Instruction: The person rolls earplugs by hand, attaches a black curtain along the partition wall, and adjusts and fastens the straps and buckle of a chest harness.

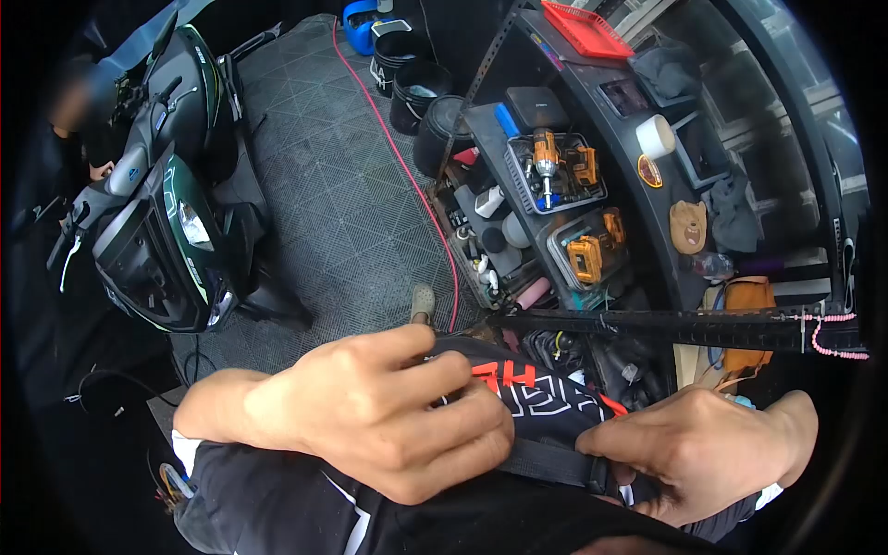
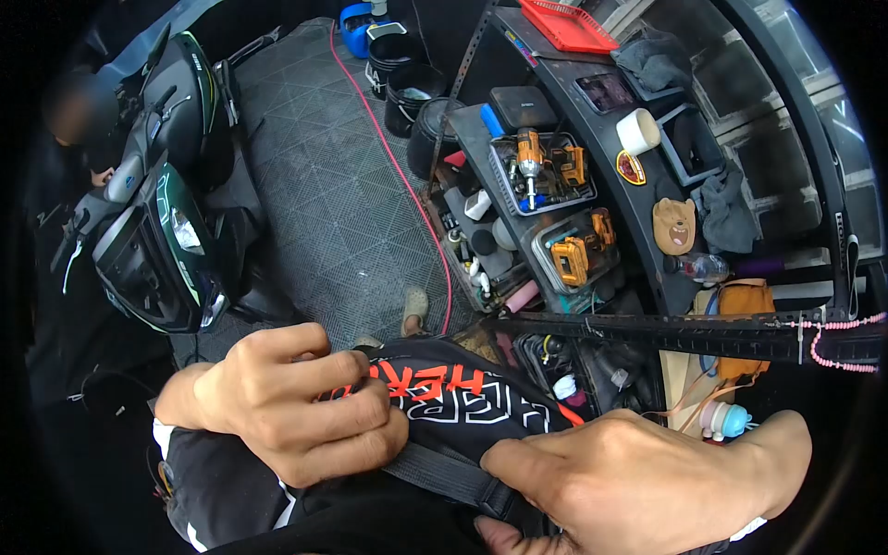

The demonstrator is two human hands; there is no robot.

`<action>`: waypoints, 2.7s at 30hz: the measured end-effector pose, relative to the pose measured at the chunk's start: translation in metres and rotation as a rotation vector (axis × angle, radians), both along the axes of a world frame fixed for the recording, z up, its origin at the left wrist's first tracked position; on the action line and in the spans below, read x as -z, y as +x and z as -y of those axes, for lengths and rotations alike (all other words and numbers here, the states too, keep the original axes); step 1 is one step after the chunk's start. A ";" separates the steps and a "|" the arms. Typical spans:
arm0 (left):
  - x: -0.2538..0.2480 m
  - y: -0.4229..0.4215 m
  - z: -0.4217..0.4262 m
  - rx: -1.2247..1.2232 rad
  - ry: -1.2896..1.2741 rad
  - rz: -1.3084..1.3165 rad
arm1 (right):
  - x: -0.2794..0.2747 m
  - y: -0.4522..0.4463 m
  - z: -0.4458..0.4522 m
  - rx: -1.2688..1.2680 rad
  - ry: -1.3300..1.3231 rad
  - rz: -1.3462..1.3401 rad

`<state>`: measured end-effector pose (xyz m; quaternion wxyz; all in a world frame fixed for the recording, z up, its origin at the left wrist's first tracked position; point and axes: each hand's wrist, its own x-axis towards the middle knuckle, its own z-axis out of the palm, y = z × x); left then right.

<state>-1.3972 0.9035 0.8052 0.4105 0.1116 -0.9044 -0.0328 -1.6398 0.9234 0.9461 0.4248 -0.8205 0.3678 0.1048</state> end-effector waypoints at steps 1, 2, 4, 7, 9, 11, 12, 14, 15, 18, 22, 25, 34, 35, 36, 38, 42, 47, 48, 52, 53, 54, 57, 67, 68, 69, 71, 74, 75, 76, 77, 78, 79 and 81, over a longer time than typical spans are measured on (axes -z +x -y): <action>0.004 0.001 0.000 0.003 0.004 0.004 | 0.000 0.001 0.002 -0.009 0.017 -0.003; 0.008 0.001 -0.001 -0.015 0.033 -0.023 | 0.001 0.002 0.004 -0.017 0.040 -0.006; 0.009 0.003 -0.001 -0.029 0.078 -0.009 | 0.002 0.004 0.015 -0.038 0.107 -0.024; 0.014 0.000 0.009 0.069 0.306 0.032 | 0.015 0.007 0.020 -0.113 0.125 -0.005; 0.011 0.006 0.011 0.151 0.424 0.090 | 0.021 0.013 0.017 -0.184 0.174 -0.102; 0.014 0.014 0.010 0.322 0.835 -0.020 | 0.025 0.013 0.010 -0.157 0.203 -0.068; 0.012 0.026 0.009 0.341 1.032 -0.025 | 0.027 0.014 0.010 -0.132 0.209 -0.025; 0.010 0.049 0.004 0.206 1.208 0.063 | 0.029 0.007 0.013 -0.214 0.147 0.021; 0.013 0.054 -0.001 0.093 1.147 0.106 | 0.032 0.005 0.015 -0.272 0.079 0.065; 0.024 0.047 -0.009 0.231 1.029 0.102 | 0.031 0.006 0.018 -0.187 0.084 0.065; 0.030 0.016 -0.032 0.372 0.990 -0.183 | 0.044 0.007 0.019 -0.224 -0.070 0.183; 0.040 0.011 -0.038 0.260 0.952 -0.199 | 0.047 0.011 0.022 -0.216 -0.097 0.177; 0.038 0.024 -0.033 0.474 1.370 -0.324 | 0.050 0.027 0.019 0.053 -0.079 0.153; 0.040 0.025 -0.032 0.482 1.366 -0.320 | 0.050 0.030 0.018 0.060 -0.085 0.151; 0.043 0.026 -0.031 0.545 1.376 -0.342 | 0.051 0.032 0.017 0.088 -0.050 0.136; 0.043 0.017 -0.027 0.572 1.345 -0.334 | 0.049 0.025 0.029 -0.146 -0.100 0.140; 0.035 -0.011 -0.019 0.485 1.360 -0.262 | 0.066 0.005 0.035 0.254 0.294 0.383; 0.041 -0.048 -0.012 0.515 1.245 -0.338 | 0.064 -0.025 0.038 0.062 0.111 0.272; 0.042 -0.052 -0.011 0.535 1.264 -0.327 | 0.064 -0.030 0.039 0.063 0.102 0.280; 0.041 -0.057 -0.012 0.530 1.266 -0.256 | 0.059 -0.041 0.045 -0.049 0.051 0.290; 0.044 -0.058 -0.015 0.517 1.256 -0.249 | 0.058 -0.040 0.047 -0.109 0.078 0.288; 0.050 -0.060 -0.018 0.523 1.264 -0.337 | 0.060 -0.036 0.047 -0.121 0.067 0.295; 0.054 -0.057 -0.023 0.556 1.321 -0.437 | 0.063 -0.026 0.044 -0.268 -0.034 0.414; 0.044 -0.048 -0.027 0.526 1.669 -0.327 | 0.052 -0.016 0.046 -0.205 0.031 0.304; 0.044 -0.048 -0.031 0.525 1.679 -0.400 | 0.052 -0.016 0.046 -0.222 -0.005 0.305; 0.044 -0.045 -0.031 0.586 1.699 -0.408 | 0.052 -0.016 0.047 -0.230 0.012 0.340; 0.040 -0.039 -0.032 0.613 1.736 -0.381 | 0.050 -0.011 0.048 -0.257 0.007 0.369; 0.047 -0.040 -0.029 0.658 1.752 -0.408 | 0.049 -0.009 0.049 -0.272 0.019 0.363; 0.051 -0.041 -0.029 0.707 1.779 -0.456 | 0.051 -0.009 0.050 -0.287 0.006 0.359; 0.053 -0.043 -0.029 0.719 1.769 -0.494 | 0.053 -0.010 0.050 -0.314 -0.012 0.390; 0.053 -0.044 -0.029 0.716 1.757 -0.501 | 0.054 -0.010 0.049 -0.339 -0.028 0.422; 0.053 -0.044 -0.030 0.692 1.747 -0.516 | 0.054 -0.011 0.049 -0.350 -0.017 0.427; 0.053 -0.045 -0.031 0.669 1.739 -0.533 | 0.052 -0.010 0.049 -0.357 -0.018 0.422; 0.047 -0.040 -0.029 0.596 1.674 -0.481 | 0.048 -0.008 0.047 -0.424 -0.099 0.420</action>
